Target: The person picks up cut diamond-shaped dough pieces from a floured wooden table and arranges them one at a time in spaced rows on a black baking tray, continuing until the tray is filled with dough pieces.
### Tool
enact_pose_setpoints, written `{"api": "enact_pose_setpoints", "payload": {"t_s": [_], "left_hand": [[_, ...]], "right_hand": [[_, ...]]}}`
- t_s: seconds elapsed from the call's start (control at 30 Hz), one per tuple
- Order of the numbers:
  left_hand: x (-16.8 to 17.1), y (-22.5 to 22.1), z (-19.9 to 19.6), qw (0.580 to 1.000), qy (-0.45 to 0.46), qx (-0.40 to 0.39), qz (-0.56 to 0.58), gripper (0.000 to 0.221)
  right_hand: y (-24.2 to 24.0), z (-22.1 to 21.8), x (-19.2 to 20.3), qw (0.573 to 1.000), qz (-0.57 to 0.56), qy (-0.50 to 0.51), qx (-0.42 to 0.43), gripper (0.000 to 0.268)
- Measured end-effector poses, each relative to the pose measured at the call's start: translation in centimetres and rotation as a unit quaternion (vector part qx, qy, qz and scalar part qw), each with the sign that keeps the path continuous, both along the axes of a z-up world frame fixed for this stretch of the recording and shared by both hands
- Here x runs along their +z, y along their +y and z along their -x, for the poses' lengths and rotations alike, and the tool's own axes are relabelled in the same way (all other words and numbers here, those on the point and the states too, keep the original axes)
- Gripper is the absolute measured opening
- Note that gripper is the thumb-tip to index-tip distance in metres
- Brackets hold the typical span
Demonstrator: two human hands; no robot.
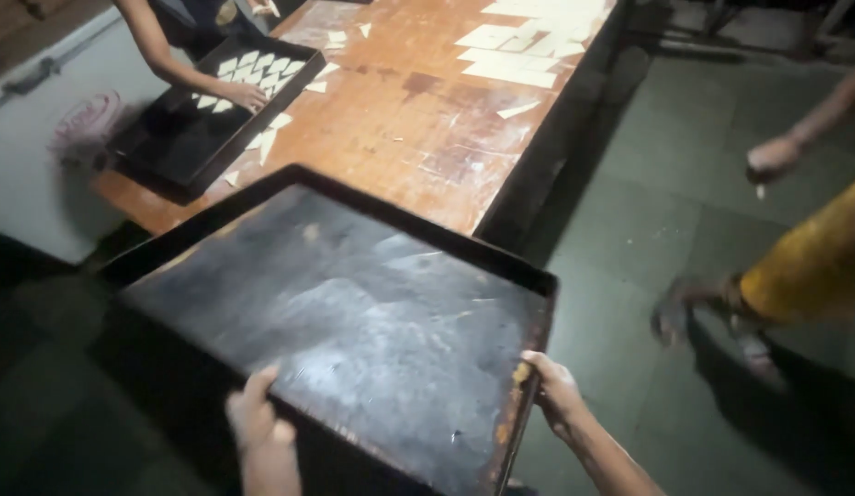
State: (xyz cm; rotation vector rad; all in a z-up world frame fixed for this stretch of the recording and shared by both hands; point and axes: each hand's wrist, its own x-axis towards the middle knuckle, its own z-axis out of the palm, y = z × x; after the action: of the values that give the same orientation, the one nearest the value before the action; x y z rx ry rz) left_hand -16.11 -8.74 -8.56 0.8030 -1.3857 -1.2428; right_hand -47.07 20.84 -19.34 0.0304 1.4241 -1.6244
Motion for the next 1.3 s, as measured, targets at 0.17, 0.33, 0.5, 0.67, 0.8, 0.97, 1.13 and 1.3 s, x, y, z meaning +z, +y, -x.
{"api": "enact_pose_setpoints", "payload": {"t_s": [0.17,0.33,0.5,0.67,0.8,0.97,1.13,1.3], "left_hand": [[-6.2,-5.0,12.3,0.956,0.117,-0.029,-0.267,0.014],[-12.7,-11.5,21.7,0.923,0.155,-0.082,-0.342,0.012],[-18.7,-19.6,28.4,0.932,0.039,0.006,-0.362,0.026],[-16.3,-21.4,33.8,0.968,-0.13,0.059,-0.207,0.035],[-10.9,-21.2,39.9,0.936,-0.301,0.18,-0.022,0.061],[-9.3,-17.8,50.0,0.79,-0.528,0.27,0.154,0.069],[-7.2,-12.8,64.0,0.933,-0.358,0.019,-0.025,0.067],[-9.5,-11.7,74.1,0.919,-0.391,0.033,-0.047,0.066]], "right_hand": [[1.7,6.5,-2.6,0.993,0.001,0.005,-0.116,0.024],[-1.3,13.9,-5.3,0.984,-0.007,0.051,-0.168,0.019],[-8.2,19.3,-5.2,0.987,-0.084,0.093,-0.099,0.029],[-12.6,24.9,-5.0,0.993,-0.099,0.055,0.019,0.042],[-14.4,32.9,-2.3,0.927,-0.024,0.14,0.347,0.037],[-13.9,46.7,2.8,0.808,-0.029,0.236,0.538,0.029],[-17.6,62.0,2.1,0.856,-0.124,0.343,0.367,0.03],[-28.0,68.1,1.3,0.772,-0.059,0.566,0.283,0.04]]}}
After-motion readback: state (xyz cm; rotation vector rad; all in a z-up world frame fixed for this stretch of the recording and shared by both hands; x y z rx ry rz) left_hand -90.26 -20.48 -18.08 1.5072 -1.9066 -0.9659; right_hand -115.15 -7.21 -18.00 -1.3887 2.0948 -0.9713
